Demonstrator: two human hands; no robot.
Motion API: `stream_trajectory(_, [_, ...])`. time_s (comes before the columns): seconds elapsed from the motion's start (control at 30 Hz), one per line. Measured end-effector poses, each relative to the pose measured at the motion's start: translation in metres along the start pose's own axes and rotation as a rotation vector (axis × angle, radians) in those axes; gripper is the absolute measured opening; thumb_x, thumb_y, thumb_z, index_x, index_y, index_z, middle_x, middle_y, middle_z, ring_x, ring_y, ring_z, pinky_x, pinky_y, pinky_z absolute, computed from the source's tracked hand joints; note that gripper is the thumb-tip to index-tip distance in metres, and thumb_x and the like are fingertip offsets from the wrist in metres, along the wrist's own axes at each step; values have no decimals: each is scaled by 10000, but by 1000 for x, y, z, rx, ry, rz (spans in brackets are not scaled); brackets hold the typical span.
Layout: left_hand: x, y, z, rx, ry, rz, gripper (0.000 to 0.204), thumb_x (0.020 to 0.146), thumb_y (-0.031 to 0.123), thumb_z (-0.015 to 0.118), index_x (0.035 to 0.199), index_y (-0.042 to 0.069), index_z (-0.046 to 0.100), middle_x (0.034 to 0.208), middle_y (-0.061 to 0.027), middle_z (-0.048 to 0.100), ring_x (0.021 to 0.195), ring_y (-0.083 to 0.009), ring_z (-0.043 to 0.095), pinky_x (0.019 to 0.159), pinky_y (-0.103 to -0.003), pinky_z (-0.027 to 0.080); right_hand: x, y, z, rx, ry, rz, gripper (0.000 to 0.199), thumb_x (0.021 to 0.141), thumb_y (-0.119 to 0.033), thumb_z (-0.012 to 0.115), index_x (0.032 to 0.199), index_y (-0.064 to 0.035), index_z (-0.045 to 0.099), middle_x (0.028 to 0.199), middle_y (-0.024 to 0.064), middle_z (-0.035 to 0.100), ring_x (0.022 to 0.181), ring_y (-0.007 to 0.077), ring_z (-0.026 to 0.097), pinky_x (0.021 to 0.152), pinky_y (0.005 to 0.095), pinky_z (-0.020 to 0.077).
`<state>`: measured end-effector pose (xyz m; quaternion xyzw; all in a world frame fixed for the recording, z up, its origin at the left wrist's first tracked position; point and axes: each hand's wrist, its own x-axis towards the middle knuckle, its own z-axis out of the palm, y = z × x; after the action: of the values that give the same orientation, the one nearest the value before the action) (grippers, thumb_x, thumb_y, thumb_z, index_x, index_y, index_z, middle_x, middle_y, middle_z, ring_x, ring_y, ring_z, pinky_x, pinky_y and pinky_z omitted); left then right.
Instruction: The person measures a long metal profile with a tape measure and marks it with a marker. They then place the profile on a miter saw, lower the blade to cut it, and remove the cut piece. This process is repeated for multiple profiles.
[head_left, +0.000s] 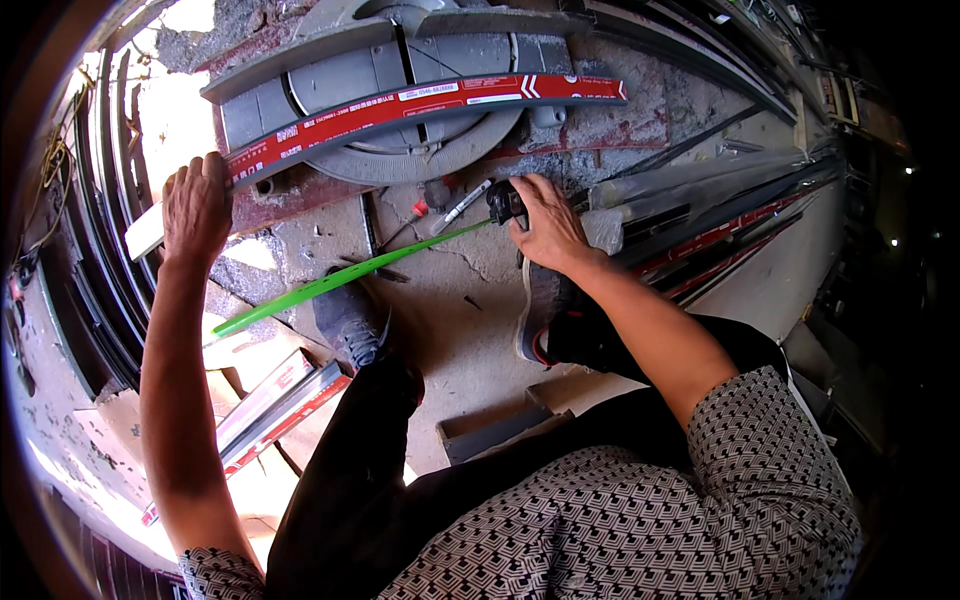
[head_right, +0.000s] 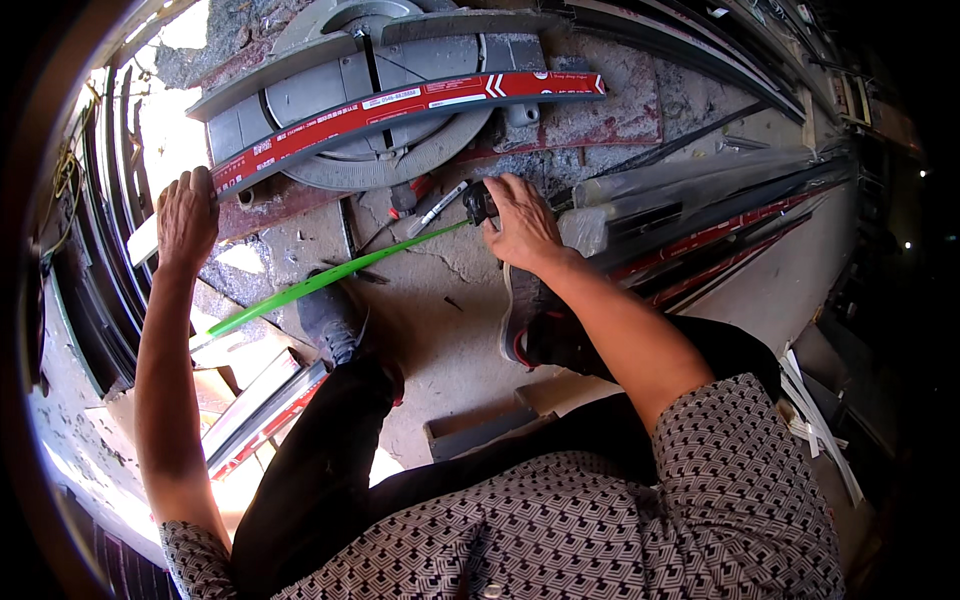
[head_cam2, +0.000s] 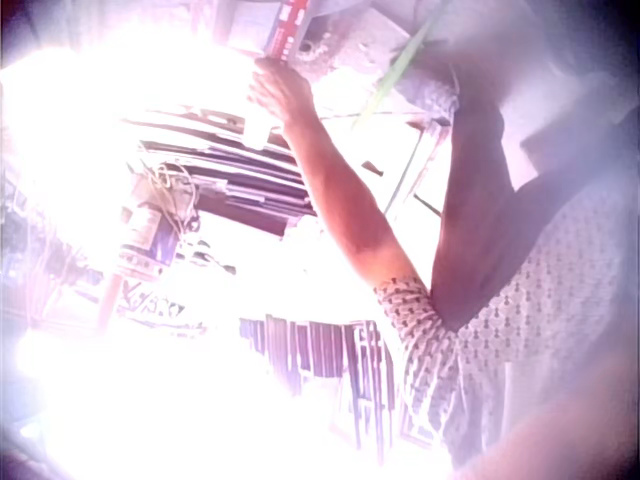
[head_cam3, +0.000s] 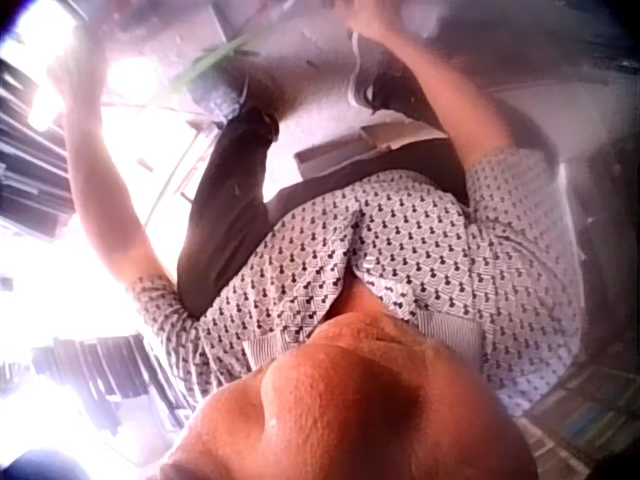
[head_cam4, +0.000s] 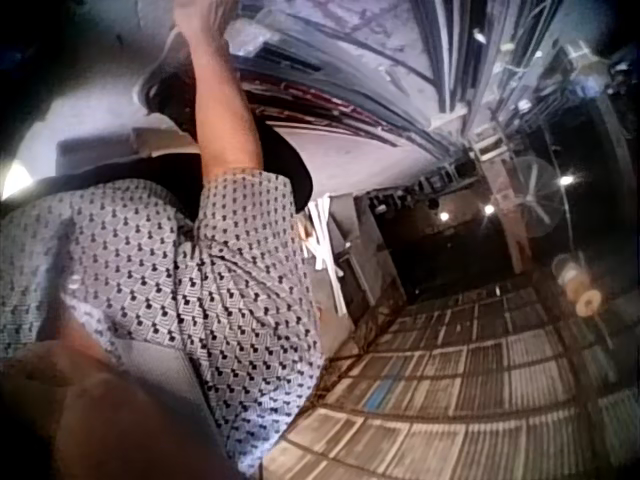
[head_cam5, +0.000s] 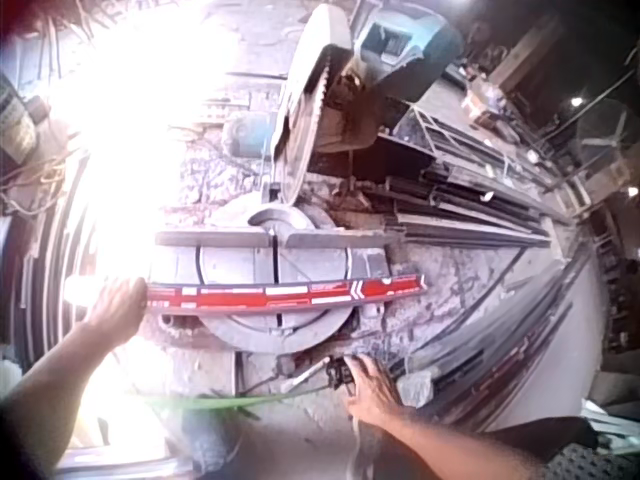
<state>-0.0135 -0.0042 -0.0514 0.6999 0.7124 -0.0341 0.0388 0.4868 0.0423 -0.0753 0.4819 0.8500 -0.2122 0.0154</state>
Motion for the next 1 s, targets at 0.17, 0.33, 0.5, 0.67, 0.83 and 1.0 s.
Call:
stream_trajectory(0.17, [-3,0,-3,17,38,-10,248,918,93,662,1139,76,550,987,-145,629,966,-333,617,941,-492,437,13,14,2,-44,-247,-20,757,842,-204,774,1516,-72,456,1422,183,496,1328,393,511,1112,492,443])
stream_trajectory(0.33, [-13,-5,-2,27,93,-38,536,885,107,678,1392,41,515,1165,-167,650,1155,-355,619,1087,-534,391,30,16,-5,-21,-422,-51,769,849,-150,792,1533,-108,442,1462,182,485,1355,413,496,1146,480,430])
stream_trajectory(0.5, [-21,-4,-3,53,45,-124,655,861,127,707,1474,54,489,1359,-160,584,1324,-329,541,1227,-525,305,41,9,-14,-90,-495,-37,736,842,-179,833,1478,-98,471,1406,187,505,1335,420,518,1084,501,476])
stream_trajectory(0.67, [-31,8,-11,-3,176,-129,728,833,128,735,1503,59,460,1457,-167,503,1412,-345,455,1245,-526,280,43,12,-11,-143,-508,-78,727,832,-184,843,1435,-73,451,1388,204,515,1323,426,522,1064,511,484])
stream_trajectory(0.83, [-61,38,-7,-223,364,-118,656,850,142,748,1442,51,480,1369,-203,547,1292,-407,519,1119,-522,401,43,16,-8,-156,-489,-138,728,819,-174,848,1408,-43,441,1366,212,528,1318,430,517,1085,510,467])
stream_trajectory(1.0, [-86,63,8,-545,256,-364,416,907,153,711,1272,17,564,1191,-195,630,1140,-379,591,1019,-473,470,38,10,-18,-197,-568,-149,824,803,-178,856,1493,-74,418,1365,199,510,1324,413,500,1087,501,468])
